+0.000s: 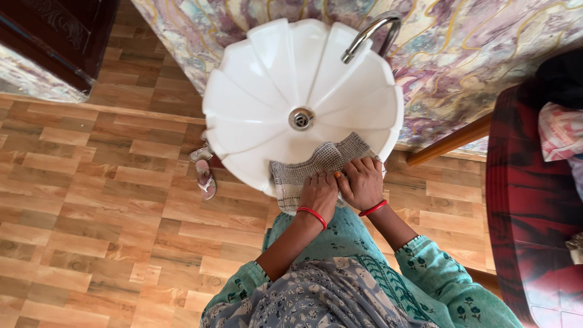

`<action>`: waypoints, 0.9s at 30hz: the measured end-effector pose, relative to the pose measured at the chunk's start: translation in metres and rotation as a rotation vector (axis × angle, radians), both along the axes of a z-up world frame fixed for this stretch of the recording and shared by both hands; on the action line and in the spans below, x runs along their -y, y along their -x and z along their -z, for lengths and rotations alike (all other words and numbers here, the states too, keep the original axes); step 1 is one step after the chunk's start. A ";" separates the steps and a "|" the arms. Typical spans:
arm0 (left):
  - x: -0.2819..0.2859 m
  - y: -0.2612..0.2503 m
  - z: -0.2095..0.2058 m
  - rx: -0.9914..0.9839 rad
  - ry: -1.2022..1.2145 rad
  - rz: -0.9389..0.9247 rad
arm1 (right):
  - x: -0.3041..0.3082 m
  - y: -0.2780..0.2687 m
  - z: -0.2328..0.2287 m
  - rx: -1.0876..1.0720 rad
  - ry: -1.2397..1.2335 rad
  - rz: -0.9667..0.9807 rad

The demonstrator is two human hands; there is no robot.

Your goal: The person stands at a white pedestal sink and repeatedly wrings out a wet gray cloth using both hands. The cloth is twisted and squeezed to remove water throughout the clip.

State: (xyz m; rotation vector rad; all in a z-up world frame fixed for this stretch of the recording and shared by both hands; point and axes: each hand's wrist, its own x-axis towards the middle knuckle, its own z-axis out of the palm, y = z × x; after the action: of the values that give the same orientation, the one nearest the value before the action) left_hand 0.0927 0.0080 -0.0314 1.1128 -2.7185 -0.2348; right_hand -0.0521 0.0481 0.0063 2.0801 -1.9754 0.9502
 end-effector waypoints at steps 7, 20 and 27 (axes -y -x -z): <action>-0.002 -0.050 0.001 -0.059 0.071 -0.027 | 0.004 -0.059 -0.003 -0.018 -0.098 0.003; -0.002 -0.048 -0.041 0.078 -0.094 -0.041 | 0.016 -0.028 -0.023 0.094 -0.183 -0.374; 0.002 0.001 -0.050 0.139 -0.213 -0.046 | 0.022 0.020 -0.018 0.105 -0.095 -0.470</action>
State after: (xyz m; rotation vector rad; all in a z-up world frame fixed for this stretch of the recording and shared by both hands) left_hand 0.0914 0.0057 0.0183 1.2908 -2.8378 -0.4658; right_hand -0.0725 0.0265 0.0242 2.6679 -1.6277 1.0719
